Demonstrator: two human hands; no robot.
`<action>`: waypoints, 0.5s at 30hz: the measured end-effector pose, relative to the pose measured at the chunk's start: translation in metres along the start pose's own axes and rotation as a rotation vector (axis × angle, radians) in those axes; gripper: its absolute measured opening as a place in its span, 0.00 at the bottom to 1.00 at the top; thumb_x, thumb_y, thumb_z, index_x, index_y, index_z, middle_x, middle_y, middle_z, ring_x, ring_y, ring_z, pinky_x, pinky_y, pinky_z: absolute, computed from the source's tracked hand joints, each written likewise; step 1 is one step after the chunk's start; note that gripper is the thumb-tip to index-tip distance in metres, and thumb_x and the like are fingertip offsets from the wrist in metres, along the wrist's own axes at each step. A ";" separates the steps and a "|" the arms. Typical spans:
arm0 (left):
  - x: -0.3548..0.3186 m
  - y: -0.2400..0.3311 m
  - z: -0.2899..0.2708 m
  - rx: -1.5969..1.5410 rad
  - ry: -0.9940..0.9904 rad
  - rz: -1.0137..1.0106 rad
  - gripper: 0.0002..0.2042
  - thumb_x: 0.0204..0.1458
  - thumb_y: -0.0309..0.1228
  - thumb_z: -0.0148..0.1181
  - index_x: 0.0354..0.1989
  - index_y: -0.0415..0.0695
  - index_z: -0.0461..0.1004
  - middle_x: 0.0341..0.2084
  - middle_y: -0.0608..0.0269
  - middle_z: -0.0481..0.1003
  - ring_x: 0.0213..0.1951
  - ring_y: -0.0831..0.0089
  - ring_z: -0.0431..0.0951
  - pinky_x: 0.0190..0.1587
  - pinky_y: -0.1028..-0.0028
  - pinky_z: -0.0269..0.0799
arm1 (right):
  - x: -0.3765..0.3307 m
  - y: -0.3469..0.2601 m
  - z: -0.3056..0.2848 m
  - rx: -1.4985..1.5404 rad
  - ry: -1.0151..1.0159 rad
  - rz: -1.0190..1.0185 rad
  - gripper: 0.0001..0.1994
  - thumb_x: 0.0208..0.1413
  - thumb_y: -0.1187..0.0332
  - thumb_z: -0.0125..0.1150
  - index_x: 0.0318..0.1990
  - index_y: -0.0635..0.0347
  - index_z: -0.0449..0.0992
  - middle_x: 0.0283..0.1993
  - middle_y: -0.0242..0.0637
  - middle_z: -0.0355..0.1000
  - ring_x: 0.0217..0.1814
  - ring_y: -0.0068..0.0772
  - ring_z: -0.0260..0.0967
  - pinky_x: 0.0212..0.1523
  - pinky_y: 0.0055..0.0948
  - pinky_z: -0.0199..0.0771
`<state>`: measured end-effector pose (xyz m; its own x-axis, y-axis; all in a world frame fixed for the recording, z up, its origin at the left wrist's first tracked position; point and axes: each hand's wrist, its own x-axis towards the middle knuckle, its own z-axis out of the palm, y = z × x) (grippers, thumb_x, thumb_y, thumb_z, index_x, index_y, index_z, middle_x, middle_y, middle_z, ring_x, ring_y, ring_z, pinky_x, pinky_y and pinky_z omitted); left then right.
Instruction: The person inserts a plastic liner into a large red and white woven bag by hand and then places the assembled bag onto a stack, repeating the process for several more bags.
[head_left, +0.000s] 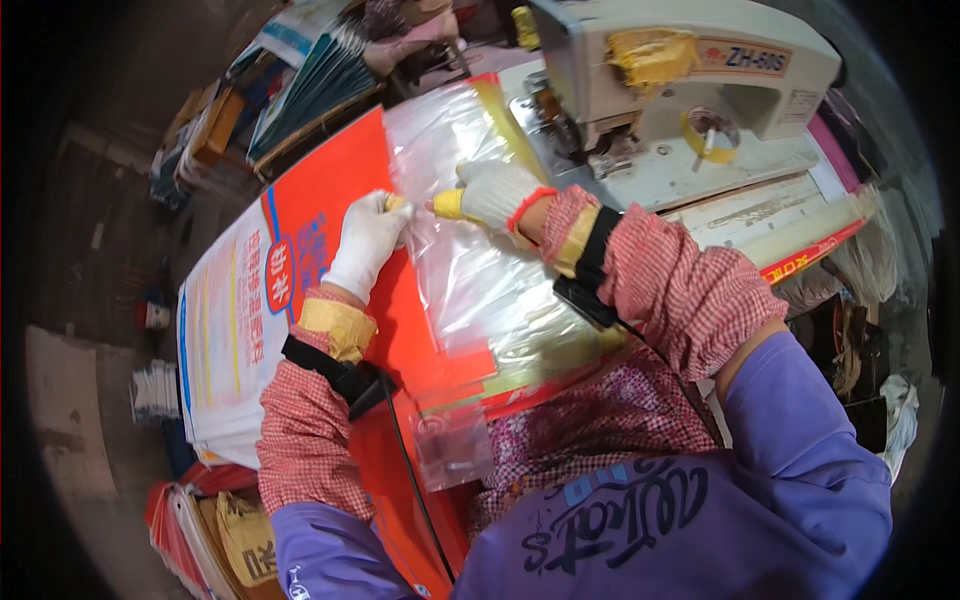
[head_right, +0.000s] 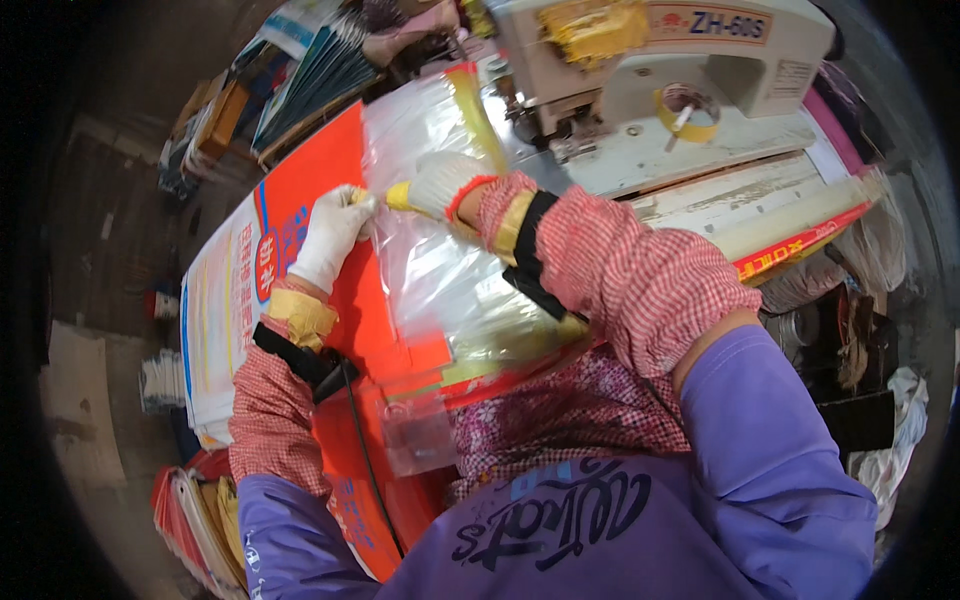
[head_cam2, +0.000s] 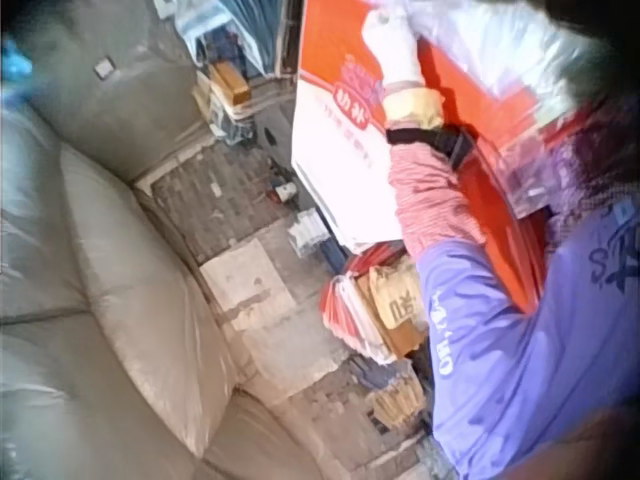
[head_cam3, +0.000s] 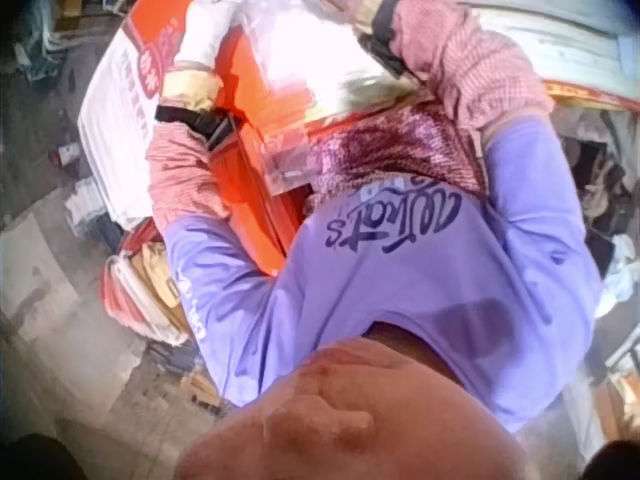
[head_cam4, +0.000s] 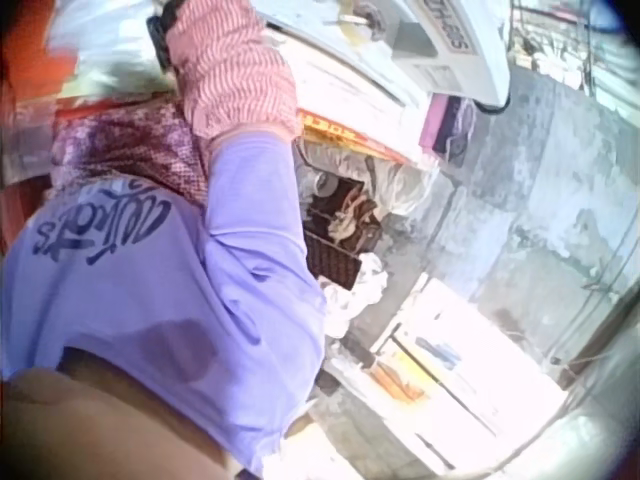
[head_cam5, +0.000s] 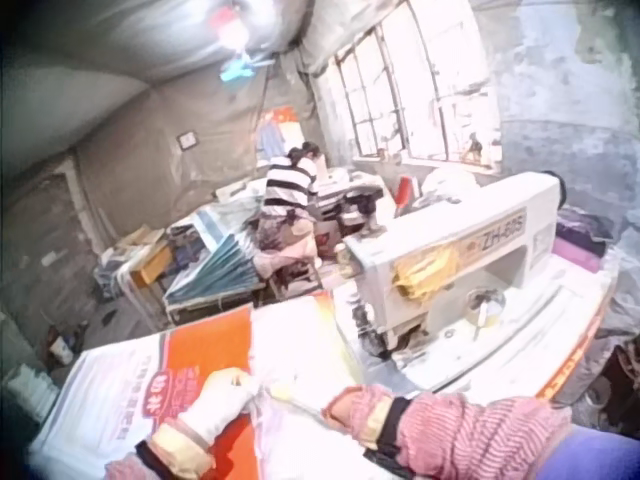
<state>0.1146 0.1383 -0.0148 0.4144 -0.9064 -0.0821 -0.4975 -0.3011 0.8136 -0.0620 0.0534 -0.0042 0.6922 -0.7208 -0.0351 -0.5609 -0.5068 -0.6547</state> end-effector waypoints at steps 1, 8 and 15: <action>-0.005 0.003 -0.008 0.002 0.018 -0.028 0.08 0.48 0.30 0.56 0.23 0.38 0.70 0.15 0.65 0.70 0.17 0.80 0.67 0.21 0.77 0.64 | -0.001 -0.012 0.000 0.011 -0.023 -0.002 0.30 0.45 0.47 0.56 0.47 0.64 0.70 0.43 0.53 0.71 0.45 0.50 0.69 0.46 0.36 0.68; -0.022 0.002 -0.034 -0.099 -0.050 -0.057 0.07 0.50 0.30 0.56 0.24 0.41 0.68 0.17 0.69 0.68 0.18 0.82 0.65 0.22 0.81 0.62 | -0.064 -0.058 0.051 0.113 0.709 -0.495 0.18 0.38 0.61 0.62 0.40 0.57 0.72 0.35 0.44 0.69 0.38 0.47 0.67 0.39 0.39 0.68; -0.042 0.011 -0.033 -0.123 -0.048 -0.109 0.07 0.50 0.31 0.56 0.24 0.42 0.68 0.16 0.70 0.68 0.17 0.81 0.65 0.22 0.81 0.62 | -0.138 -0.106 0.091 -0.094 0.187 -1.164 0.07 0.36 0.66 0.55 0.26 0.51 0.73 0.23 0.28 0.64 0.31 0.28 0.66 0.29 0.27 0.65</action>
<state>0.1172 0.1828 0.0166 0.4224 -0.8844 -0.1986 -0.3532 -0.3624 0.8625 -0.0569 0.2490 0.0015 0.7360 0.1434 0.6617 0.3268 -0.9311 -0.1617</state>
